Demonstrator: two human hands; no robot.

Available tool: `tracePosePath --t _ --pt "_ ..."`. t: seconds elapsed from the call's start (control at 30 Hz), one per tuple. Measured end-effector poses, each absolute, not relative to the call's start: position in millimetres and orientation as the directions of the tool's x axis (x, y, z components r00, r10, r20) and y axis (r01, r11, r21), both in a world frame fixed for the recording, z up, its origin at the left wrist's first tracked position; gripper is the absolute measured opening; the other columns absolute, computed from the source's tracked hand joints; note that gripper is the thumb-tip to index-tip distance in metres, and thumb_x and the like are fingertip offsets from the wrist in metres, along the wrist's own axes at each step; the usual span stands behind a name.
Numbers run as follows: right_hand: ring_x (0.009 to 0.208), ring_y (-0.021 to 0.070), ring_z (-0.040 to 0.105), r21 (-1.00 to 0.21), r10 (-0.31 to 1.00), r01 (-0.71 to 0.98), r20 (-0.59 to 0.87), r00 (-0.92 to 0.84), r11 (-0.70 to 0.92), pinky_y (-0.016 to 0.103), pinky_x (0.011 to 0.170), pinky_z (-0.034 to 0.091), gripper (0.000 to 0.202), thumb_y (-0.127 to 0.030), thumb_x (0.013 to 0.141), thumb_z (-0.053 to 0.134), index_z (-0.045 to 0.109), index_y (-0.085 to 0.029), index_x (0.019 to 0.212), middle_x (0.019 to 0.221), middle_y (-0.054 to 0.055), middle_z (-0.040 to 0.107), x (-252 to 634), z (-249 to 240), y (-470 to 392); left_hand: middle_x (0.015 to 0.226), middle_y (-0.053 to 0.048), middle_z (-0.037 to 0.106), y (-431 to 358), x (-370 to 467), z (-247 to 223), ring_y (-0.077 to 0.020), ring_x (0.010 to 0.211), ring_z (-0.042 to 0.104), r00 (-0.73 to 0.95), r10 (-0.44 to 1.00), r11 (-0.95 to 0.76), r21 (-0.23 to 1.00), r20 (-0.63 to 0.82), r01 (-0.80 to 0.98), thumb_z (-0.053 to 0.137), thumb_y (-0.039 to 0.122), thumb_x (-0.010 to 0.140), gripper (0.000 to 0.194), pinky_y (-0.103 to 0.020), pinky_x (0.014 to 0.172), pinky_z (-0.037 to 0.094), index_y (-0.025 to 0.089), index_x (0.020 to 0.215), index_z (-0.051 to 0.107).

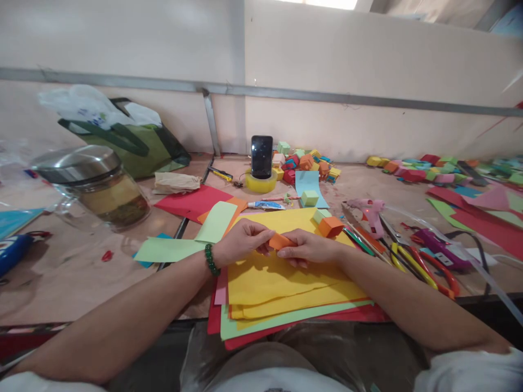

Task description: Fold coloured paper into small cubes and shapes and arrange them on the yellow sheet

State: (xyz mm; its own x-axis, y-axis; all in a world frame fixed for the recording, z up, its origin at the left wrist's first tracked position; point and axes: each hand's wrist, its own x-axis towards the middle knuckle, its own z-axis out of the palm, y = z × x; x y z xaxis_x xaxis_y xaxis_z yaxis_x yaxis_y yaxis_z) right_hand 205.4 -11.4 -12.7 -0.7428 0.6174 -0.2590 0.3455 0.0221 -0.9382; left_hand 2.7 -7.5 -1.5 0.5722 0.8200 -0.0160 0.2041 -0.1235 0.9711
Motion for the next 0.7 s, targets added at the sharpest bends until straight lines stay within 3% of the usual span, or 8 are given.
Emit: tracePosePath --t 0.23,0.43,0.7 --pt "0.038 0.0036 0.041 -0.937 0.69 0.348 -0.235 -0.684 0.026 0.017 0.039 0.034 0.046 -0.058 0.076 0.061 0.056 -0.014 0.086 0.053 -0.007 0.05 203.3 -10.8 -10.1 0.064 -0.004 0.068 -9.9 1.9 -3.0 -0.0114 0.057 0.06 0.547 0.836 -0.174 0.964 0.036 0.203 0.063 0.038 0.076 0.028 -0.019 0.057 0.048 0.011 0.078 0.072" --pt "0.038 0.0043 0.042 -0.933 0.709 0.354 -0.213 -0.673 0.056 0.016 0.037 0.034 0.038 -0.051 0.081 0.057 0.056 -0.015 0.092 0.054 -0.006 0.051 201.3 -14.3 -11.6 0.054 0.0 0.059 -12.0 5.4 -8.1 -0.0082 0.05 0.05 0.507 0.855 -0.288 0.915 0.113 0.282 0.055 0.032 0.08 0.026 -0.017 0.049 0.04 0.012 0.071 0.07" --pt "0.037 0.0059 0.045 -0.927 0.706 0.375 -0.243 -0.666 0.034 0.016 0.033 0.036 0.034 -0.045 0.082 0.056 0.056 -0.015 0.098 0.055 -0.006 0.052 198.9 -16.0 -13.4 0.052 0.001 0.057 -13.4 5.6 -7.5 -0.0088 0.051 0.049 0.516 0.839 -0.393 0.848 0.171 0.357 0.048 0.028 0.083 0.03 -0.018 0.051 0.037 0.012 0.061 0.061"
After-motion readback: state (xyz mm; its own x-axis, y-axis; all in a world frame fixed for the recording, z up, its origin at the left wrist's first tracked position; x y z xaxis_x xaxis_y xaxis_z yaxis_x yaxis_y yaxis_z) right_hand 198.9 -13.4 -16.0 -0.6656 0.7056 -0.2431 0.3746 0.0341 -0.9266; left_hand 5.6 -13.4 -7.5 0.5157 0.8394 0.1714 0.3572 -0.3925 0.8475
